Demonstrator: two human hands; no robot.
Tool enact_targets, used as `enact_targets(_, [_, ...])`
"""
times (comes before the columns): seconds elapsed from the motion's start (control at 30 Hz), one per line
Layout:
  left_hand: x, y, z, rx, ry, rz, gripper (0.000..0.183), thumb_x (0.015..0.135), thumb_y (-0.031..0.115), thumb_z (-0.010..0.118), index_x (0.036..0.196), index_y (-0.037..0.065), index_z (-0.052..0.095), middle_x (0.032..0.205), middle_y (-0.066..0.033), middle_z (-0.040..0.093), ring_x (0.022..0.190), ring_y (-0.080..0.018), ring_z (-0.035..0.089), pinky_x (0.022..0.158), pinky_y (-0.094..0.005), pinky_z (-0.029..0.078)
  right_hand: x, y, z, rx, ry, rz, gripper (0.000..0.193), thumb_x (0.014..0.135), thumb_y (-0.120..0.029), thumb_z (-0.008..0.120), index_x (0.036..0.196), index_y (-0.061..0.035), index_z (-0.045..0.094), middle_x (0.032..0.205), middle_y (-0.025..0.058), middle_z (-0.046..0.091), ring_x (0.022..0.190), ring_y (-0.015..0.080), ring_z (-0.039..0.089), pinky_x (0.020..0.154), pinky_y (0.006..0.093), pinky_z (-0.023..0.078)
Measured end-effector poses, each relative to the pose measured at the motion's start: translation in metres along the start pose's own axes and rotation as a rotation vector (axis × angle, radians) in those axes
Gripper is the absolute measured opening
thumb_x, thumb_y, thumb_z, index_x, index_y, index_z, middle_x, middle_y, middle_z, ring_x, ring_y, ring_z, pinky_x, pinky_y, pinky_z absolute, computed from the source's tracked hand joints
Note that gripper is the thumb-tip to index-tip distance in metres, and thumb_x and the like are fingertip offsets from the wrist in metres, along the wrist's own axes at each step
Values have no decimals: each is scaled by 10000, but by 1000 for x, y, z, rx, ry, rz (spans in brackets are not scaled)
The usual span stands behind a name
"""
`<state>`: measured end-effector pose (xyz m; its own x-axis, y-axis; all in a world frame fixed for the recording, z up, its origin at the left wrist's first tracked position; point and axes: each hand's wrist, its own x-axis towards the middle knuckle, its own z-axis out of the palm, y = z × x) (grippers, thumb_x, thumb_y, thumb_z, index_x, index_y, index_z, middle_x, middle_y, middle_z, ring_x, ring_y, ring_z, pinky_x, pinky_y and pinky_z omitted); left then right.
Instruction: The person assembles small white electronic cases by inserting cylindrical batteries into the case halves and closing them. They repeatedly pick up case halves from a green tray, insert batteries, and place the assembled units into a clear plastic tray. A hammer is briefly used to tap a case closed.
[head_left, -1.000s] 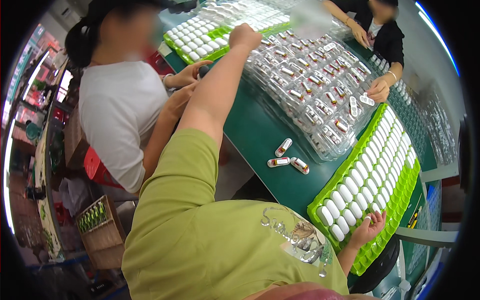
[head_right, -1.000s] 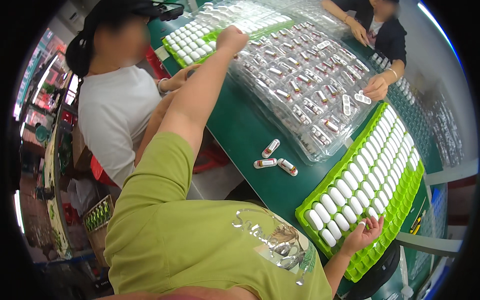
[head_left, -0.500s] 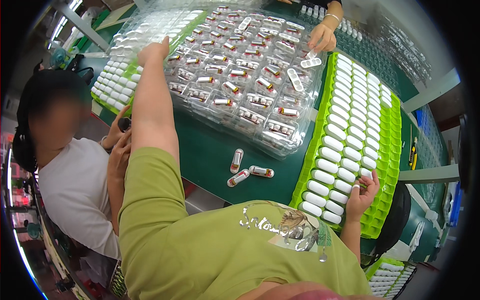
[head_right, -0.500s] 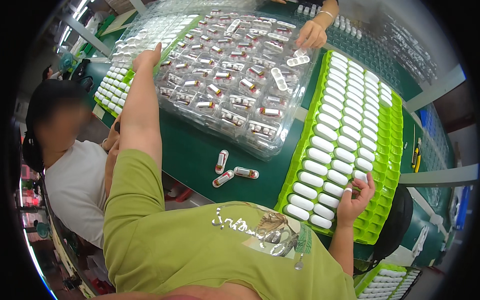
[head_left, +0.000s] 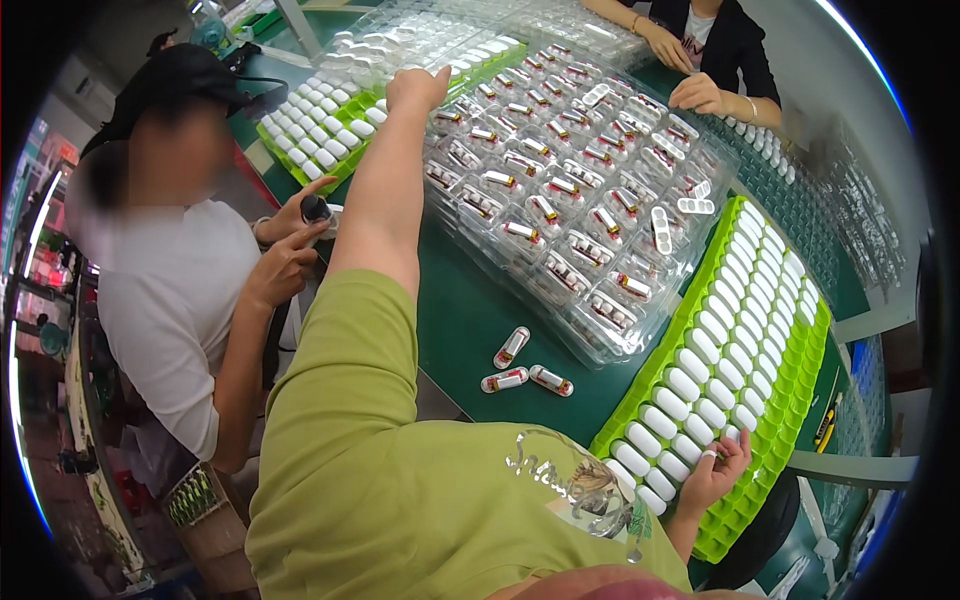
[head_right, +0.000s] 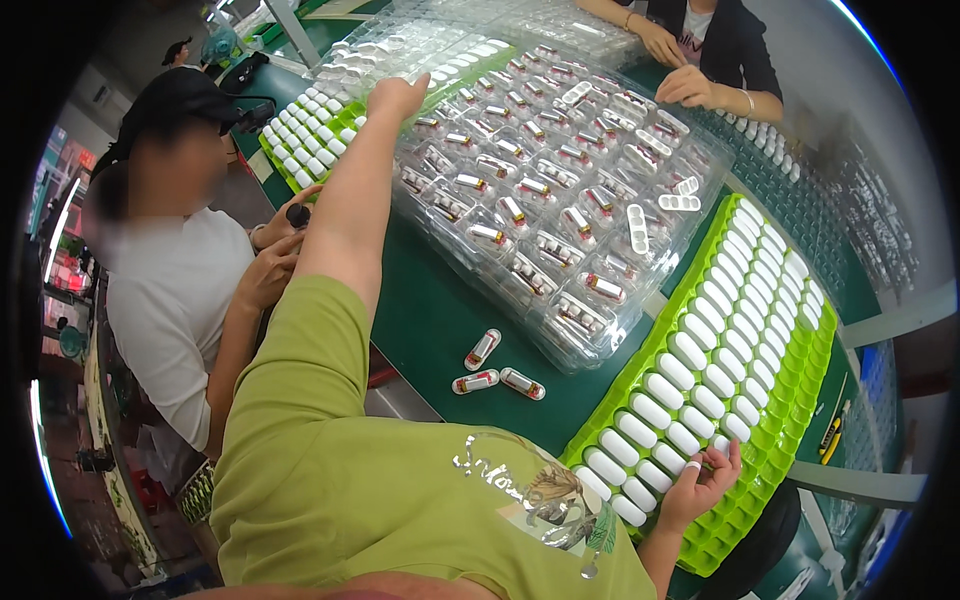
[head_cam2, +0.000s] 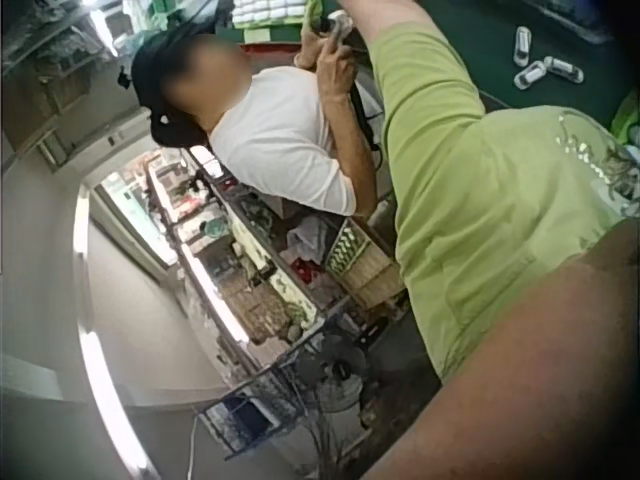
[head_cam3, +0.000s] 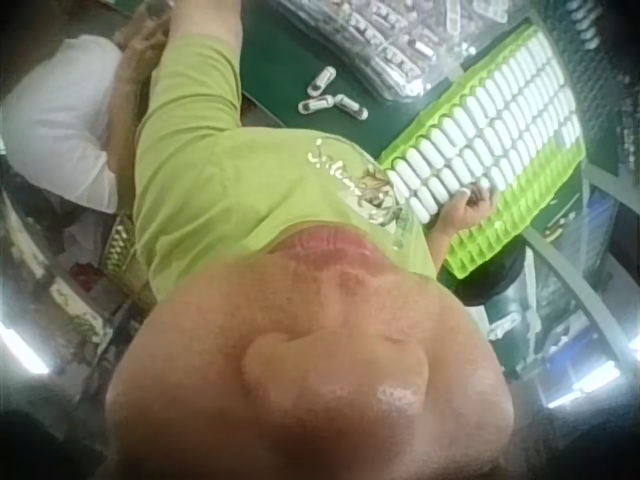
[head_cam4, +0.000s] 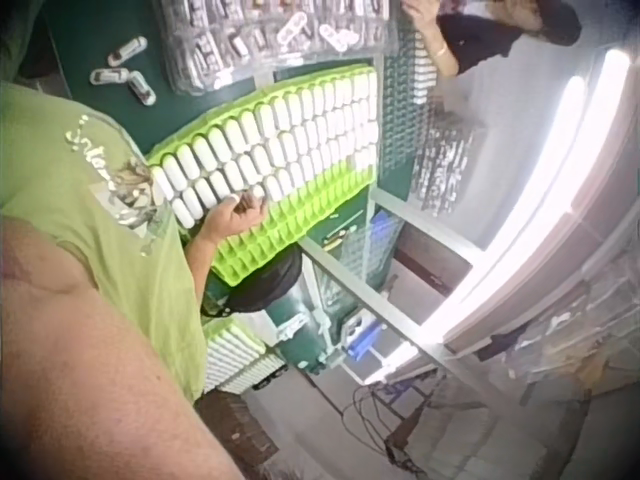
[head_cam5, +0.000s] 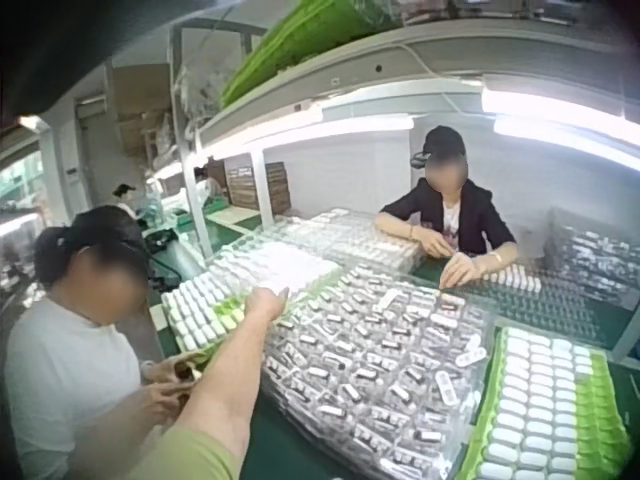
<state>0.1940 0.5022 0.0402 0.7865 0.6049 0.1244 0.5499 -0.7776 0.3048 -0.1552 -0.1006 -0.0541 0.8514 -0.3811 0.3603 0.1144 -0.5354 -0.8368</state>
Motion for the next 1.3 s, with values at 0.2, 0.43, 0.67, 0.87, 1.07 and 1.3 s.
enact_targets(0.2, [-30, 20, -16, 3, 255, 124, 653, 887, 610, 523, 1026, 12, 747, 1139, -215, 681, 1069, -370, 653, 889, -455, 529, 2, 5, 1, 46, -1, -11, 175, 863, 43, 536, 1025, -6, 579, 1434, 149, 427, 877, 86, 501, 771, 217, 438])
enact_targets(0.43, [-88, 60, -30, 14, 144, 298, 589, 873, 569, 547, 978, 28, 758, 988, -195, 712, 992, -350, 678, 827, -447, 552, 2, 8, -2, -27, -4, -39, 177, 848, 34, 533, 1010, -19, 582, 1425, 146, 445, 855, 95, 519, 692, 220, 428])
enact_targets(0.67, [-120, 63, -31, -137, 7, 459, 470, 853, 510, 577, 860, 77, 759, 930, -152, 716, 909, -331, 684, 804, -448, 546, 2, 11, -1, -32, 1, -57, 185, 843, 35, 524, 1012, -13, 584, 1427, 148, 446, 859, 94, 518, 688, 218, 419])
enact_targets(0.87, [-44, 19, -28, -273, 433, 179, 317, 836, 335, 607, 1028, 119, 737, 1075, -126, 684, 967, -319, 676, 818, -443, 556, 2, 8, -1, -47, -23, -18, 213, 842, 41, 487, 1025, -2, 586, 1433, 132, 438, 917, 101, 512, 779, 223, 440])
enact_targets(1.07, [6, -26, -30, 226, 243, 187, 253, 853, 308, 641, 1084, 280, 742, 1210, -74, 639, 1158, -299, 586, 970, -424, 492, 0, 10, -2, -22, -18, -28, 206, 847, 34, 486, 1020, -10, 588, 1433, 124, 439, 929, 97, 511, 765, 220, 431])
enact_targets(1.3, [18, -33, -48, 145, 325, 338, 253, 891, 312, 626, 1109, 243, 734, 1115, -65, 704, 1089, -324, 636, 925, -464, 508, 2, 8, 0, -16, -11, -40, 192, 845, 34, 513, 1016, -5, 591, 1423, 153, 439, 902, 106, 526, 729, 232, 442])
